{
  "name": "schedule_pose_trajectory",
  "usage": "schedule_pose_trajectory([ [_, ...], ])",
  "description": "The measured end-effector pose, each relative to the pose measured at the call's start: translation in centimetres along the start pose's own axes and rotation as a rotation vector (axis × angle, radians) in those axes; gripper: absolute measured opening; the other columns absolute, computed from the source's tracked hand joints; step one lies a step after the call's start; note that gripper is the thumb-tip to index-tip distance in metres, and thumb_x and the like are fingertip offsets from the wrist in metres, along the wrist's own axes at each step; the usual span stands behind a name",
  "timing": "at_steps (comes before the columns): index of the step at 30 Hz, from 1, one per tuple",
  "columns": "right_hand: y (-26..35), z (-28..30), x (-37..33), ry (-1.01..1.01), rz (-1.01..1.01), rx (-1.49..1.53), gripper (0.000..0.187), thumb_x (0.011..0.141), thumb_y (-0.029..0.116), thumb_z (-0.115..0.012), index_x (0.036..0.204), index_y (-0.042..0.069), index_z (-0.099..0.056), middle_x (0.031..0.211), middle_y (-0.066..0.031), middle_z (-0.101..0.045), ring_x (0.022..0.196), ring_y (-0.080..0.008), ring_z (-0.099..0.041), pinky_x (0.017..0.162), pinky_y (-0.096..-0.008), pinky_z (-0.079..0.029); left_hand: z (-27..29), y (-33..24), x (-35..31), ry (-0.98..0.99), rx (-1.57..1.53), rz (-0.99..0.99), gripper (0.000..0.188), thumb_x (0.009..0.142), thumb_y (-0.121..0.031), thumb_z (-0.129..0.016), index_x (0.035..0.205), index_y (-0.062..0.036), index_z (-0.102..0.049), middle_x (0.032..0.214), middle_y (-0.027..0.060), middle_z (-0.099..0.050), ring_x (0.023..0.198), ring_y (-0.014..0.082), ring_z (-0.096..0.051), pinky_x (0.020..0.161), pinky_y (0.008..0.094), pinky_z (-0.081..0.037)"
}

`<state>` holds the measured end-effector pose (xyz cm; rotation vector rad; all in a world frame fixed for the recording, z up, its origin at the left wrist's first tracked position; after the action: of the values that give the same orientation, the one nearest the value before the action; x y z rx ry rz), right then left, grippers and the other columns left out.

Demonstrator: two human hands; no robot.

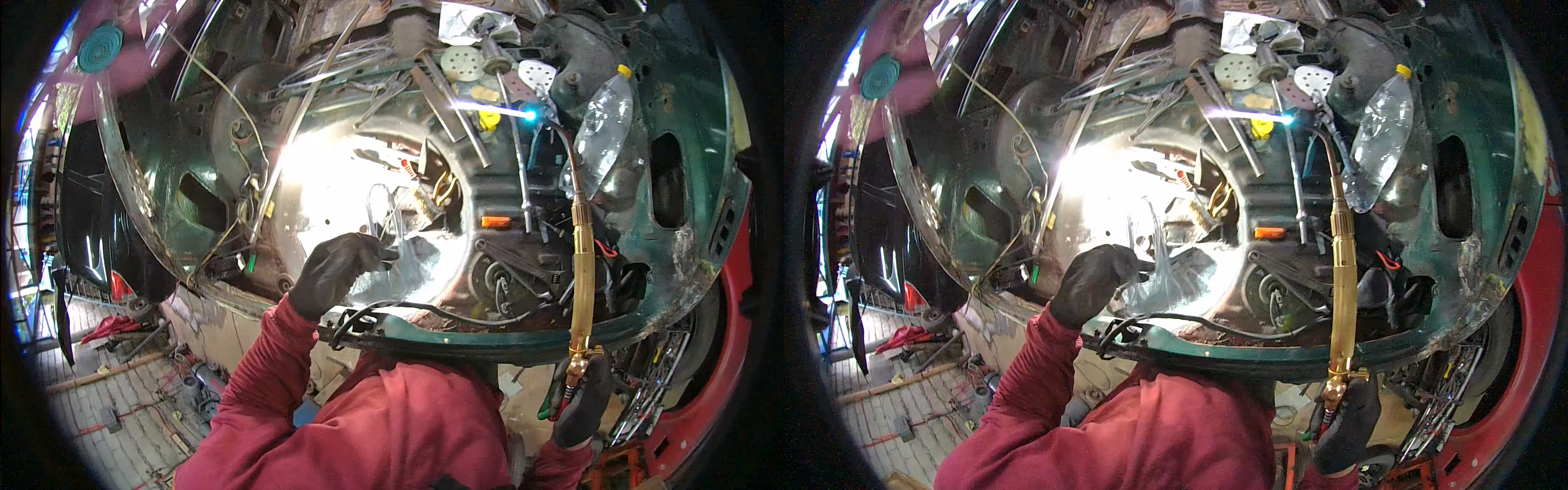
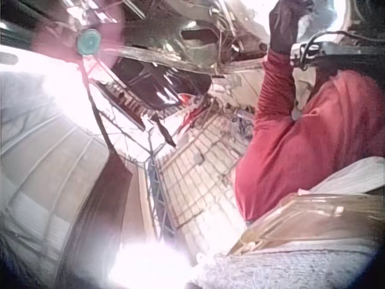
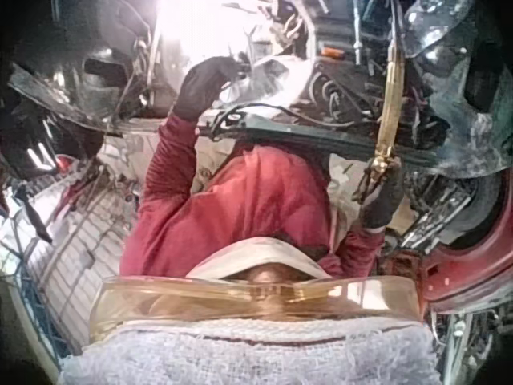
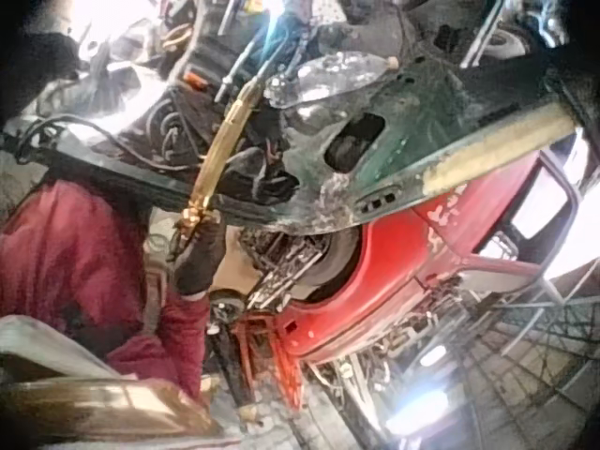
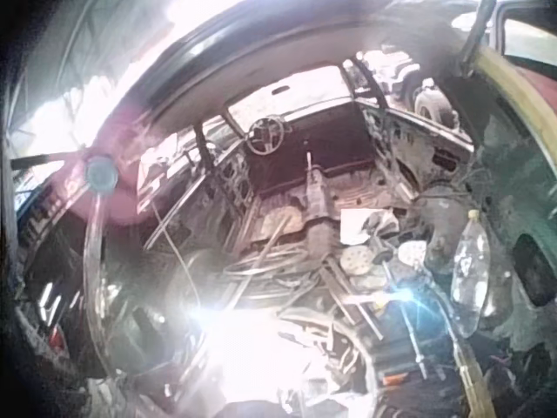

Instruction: The person uses a welding torch to heat and join metal sections on a car body, then uses a hammer and chisel to shape the welded area. They repeat the heating and shaping process on the same panel.

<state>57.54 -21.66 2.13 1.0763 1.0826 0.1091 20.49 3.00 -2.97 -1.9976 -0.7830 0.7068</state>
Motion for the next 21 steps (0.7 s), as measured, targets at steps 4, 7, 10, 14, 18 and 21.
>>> schedule_pose_trajectory([
  [4,-2.9,3.2,1.2,0.02,0.154,-0.253,0.038,0.115,0.042,-0.053,0.114,0.005,-0.063,0.083,-0.0022,-0.062,0.062,-0.0093,-0.057,0.053,-0.0254,-0.046,4.9,1.0,-2.4,-0.335,0.411,0.219,0.034,0.107,-0.009,-0.067,0.139,-0.0002,-0.057,0.134,0.014,-0.064,0.112,0.0236,-0.073,0.098,0.0386,-0.06],
  [7,-4.8,3.8,1.9,-0.039,0.123,-0.234,0.036,0.114,0.04,-0.055,0.113,0.005,-0.064,0.089,-0.0024,-0.063,0.076,-0.0109,-0.061,0.066,-0.0273,-0.05,8.8,1.2,-4.6,-0.342,0.546,0.191,0.06,0.104,-0.007,-0.068,0.158,-0.0013,-0.043,0.156,0.0153,-0.053,0.122,0.0276,-0.071,0.106,0.0382,-0.057],
  [10,-6.1,5.0,3.0,-0.081,0.128,-0.605,0.037,0.114,0.04,-0.058,0.114,0.004,-0.064,0.092,-0.0043,-0.064,0.078,-0.0141,-0.062,0.068,-0.0302,-0.052,12.6,2.1,-7.1,-0.3,0.348,0.276,0.062,0.103,-0.004,-0.062,0.162,-0.0005,-0.041,0.156,0.0176,-0.055,0.126,0.028,-0.07,0.108,0.0384,-0.057],
  [14,-5.4,6.0,6.0,-0.034,0.167,-0.78,0.04,0.115,0.037,-0.057,0.122,-0.001,-0.066,0.107,-0.0094,-0.069,0.095,-0.02,-0.068,0.08,-0.0349,-0.056,16.3,1.5,-10.8,-0.148,0.65,0.357,0.042,0.107,-0.012,-0.056,0.147,0.0017,-0.056,0.122,0.0136,-0.068,0.093,0.0175,-0.073,0.08,0.0283,-0.062],
  [18,-2.1,2.8,7.2,-0.094,0.233,-0.652,0.05,0.114,0.039,-0.057,0.142,-0.003,-0.06,0.121,-0.0162,-0.069,0.103,-0.0246,-0.067,0.092,-0.04,-0.055,21.1,3.9,-14.4,-0.428,0.145,0.68,0.045,0.111,-0.023,-0.05,0.147,0.0035,-0.052,0.092,0.0091,-0.063,0.063,0.0125,-0.061,0.053,0.0271,-0.051],
  [21,2.0,-2.6,9.7,0.025,0.193,-0.732,0.046,0.113,0.035,-0.06,0.14,-0.003,-0.061,0.118,-0.0151,-0.07,0.101,-0.0232,-0.068,0.09,-0.0381,-0.056,22.0,4.5,-15.4,-0.456,-0.208,0.653,0.077,0.112,-0.061,-0.044,0.159,-0.0008,-0.042,0.084,0.0067,-0.06,0.052,0.0106,-0.051,0.044,0.0249,-0.04],
])
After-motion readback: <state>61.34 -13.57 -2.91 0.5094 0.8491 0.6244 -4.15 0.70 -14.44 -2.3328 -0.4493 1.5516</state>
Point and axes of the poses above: each hand's wrist, its own x-axis towards the middle knuckle, its own z-axis out of the back of the hand, y = z × x, the point moved 8 cm from there along x, towards the middle knuckle
